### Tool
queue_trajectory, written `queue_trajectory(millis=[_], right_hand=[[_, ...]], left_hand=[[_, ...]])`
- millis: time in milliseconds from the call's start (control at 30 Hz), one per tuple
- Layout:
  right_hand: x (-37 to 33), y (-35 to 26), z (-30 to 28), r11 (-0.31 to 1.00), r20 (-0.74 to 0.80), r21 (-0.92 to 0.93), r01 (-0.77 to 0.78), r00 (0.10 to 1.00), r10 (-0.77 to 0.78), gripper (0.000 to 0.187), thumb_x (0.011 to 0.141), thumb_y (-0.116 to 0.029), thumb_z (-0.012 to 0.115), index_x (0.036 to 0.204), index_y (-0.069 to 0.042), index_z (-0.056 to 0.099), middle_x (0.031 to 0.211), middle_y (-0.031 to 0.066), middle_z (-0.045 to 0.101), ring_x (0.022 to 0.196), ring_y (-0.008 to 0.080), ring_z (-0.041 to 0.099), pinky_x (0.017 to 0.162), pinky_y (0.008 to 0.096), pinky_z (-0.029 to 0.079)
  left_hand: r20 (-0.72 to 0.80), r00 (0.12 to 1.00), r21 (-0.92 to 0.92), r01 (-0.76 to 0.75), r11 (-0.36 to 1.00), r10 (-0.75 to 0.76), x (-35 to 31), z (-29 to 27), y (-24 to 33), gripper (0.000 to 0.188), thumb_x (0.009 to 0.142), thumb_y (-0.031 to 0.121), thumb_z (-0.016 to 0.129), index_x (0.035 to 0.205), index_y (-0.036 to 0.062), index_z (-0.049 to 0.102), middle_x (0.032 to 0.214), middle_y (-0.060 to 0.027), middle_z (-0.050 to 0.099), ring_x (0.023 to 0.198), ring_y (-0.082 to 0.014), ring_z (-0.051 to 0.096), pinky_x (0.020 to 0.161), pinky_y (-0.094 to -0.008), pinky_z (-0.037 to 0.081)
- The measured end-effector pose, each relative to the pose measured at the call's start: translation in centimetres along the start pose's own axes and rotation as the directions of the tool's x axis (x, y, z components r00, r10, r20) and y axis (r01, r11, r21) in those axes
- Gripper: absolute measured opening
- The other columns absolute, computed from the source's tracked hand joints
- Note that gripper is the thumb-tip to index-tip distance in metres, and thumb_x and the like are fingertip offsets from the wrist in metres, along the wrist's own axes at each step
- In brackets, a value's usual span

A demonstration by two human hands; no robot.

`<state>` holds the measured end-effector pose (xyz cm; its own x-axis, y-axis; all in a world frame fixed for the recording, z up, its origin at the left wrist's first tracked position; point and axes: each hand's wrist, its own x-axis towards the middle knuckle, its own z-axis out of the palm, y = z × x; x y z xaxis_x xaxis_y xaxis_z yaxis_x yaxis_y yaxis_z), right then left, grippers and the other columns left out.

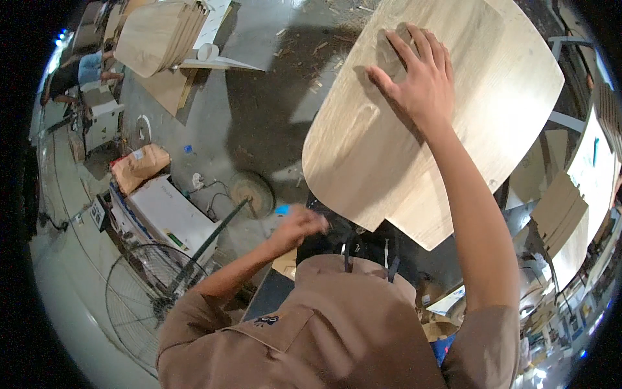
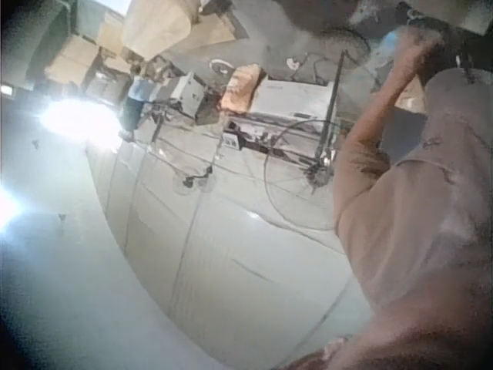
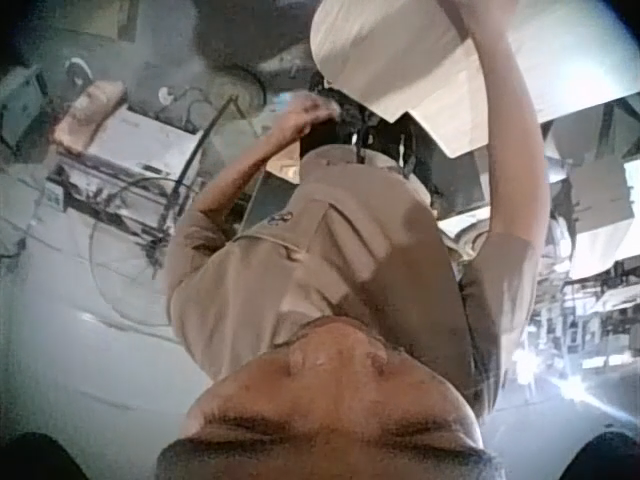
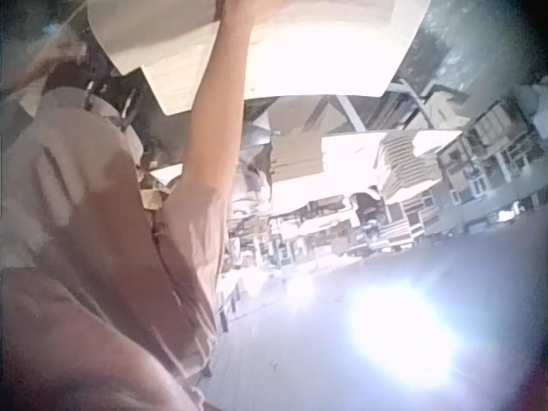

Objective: The person uses a hand scraper to remove shavings from the edges of wooden boards, handling several boards individually and brushing away debris.

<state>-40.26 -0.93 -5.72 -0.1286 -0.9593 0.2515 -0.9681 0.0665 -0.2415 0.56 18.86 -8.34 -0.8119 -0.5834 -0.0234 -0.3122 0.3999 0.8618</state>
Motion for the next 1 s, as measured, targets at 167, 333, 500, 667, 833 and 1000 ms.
queue_trajectory(millis=[167,333,500,667,833,1000], right_hand=[[0.1,1.3,1.8,0.993,-0.043,-0.102,0.060,0.997,-0.065,0.076,0.098,-0.077,0.065,0.160,-0.032,0.060,0.171,0.0021,0.048,0.161,0.0303,0.038,0.135,0.0491,0.030],[0.1,1.6,2.6,0.993,-0.038,-0.093,0.076,0.996,-0.080,0.080,0.098,-0.083,0.058,0.161,-0.032,0.058,0.172,0.0038,0.047,0.162,0.0312,0.037,0.136,0.0503,0.027],[0.2,-1.7,-1.8,0.998,0.023,0.035,0.061,0.998,-0.062,0.066,0.104,-0.056,0.064,0.152,-0.011,0.066,0.162,0.0182,0.055,0.155,0.0396,0.043,0.132,0.0513,0.031],[-0.1,-0.5,-0.5,0.997,0.019,-0.003,0.071,0.997,-0.071,0.067,0.104,-0.057,0.064,0.154,-0.011,0.064,0.163,0.0184,0.055,0.155,0.0389,0.043,0.132,0.0515,0.030],[0.4,-0.6,-1.2,0.998,0.031,-0.003,0.057,0.998,-0.056,0.067,0.105,-0.057,0.062,0.155,-0.012,0.063,0.163,0.0174,0.055,0.155,0.0368,0.044,0.132,0.0497,0.032],[0.3,-0.7,-0.3,0.998,0.030,-0.013,0.065,0.997,-0.065,0.067,0.106,-0.058,0.062,0.155,-0.012,0.063,0.163,0.0177,0.055,0.155,0.0372,0.045,0.131,0.0492,0.033]], left_hand=[[-0.722,0.659,-0.089,0.214,0.973,-0.211,9.5,-2.1,-1.5,0.037,0.104,0.000,0.057,0.135,0.0057,0.076,0.120,-0.0205,0.076,0.112,-0.0366,0.072,0.101,-0.0436,0.055],[-0.600,0.797,0.190,0.233,0.954,-0.075,10.6,-2.9,-1.9,0.034,0.108,0.004,0.058,0.138,0.0055,0.074,0.123,-0.0205,0.075,0.116,-0.0379,0.071,0.103,-0.0418,0.053],[-0.757,0.650,0.182,0.316,0.931,-0.073,5.9,8.1,2.2,0.050,0.088,-0.005,0.078,0.134,0.0144,0.078,0.100,-0.0096,0.077,0.094,-0.0298,0.070,0.087,-0.0443,0.055],[-0.519,0.855,0.013,0.006,1.000,0.002,5.7,19.2,11.5,0.040,0.102,0.011,0.075,0.141,0.0206,0.078,0.092,-0.0053,0.068,0.089,-0.0210,0.067,0.092,-0.0426,0.053],[-0.923,0.361,0.002,0.358,0.934,-0.136,8.1,11.5,4.0,0.040,0.094,-0.008,0.067,0.130,0.0058,0.077,0.100,-0.0119,0.071,0.095,-0.0307,0.069,0.097,-0.0480,0.050],[-0.904,0.423,0.156,0.468,0.870,-0.065,8.7,7.4,2.6,0.072,0.081,-0.014,0.063,0.144,0.0178,0.075,0.103,-0.0106,0.072,0.101,-0.0343,0.067,0.096,-0.0477,0.049]])
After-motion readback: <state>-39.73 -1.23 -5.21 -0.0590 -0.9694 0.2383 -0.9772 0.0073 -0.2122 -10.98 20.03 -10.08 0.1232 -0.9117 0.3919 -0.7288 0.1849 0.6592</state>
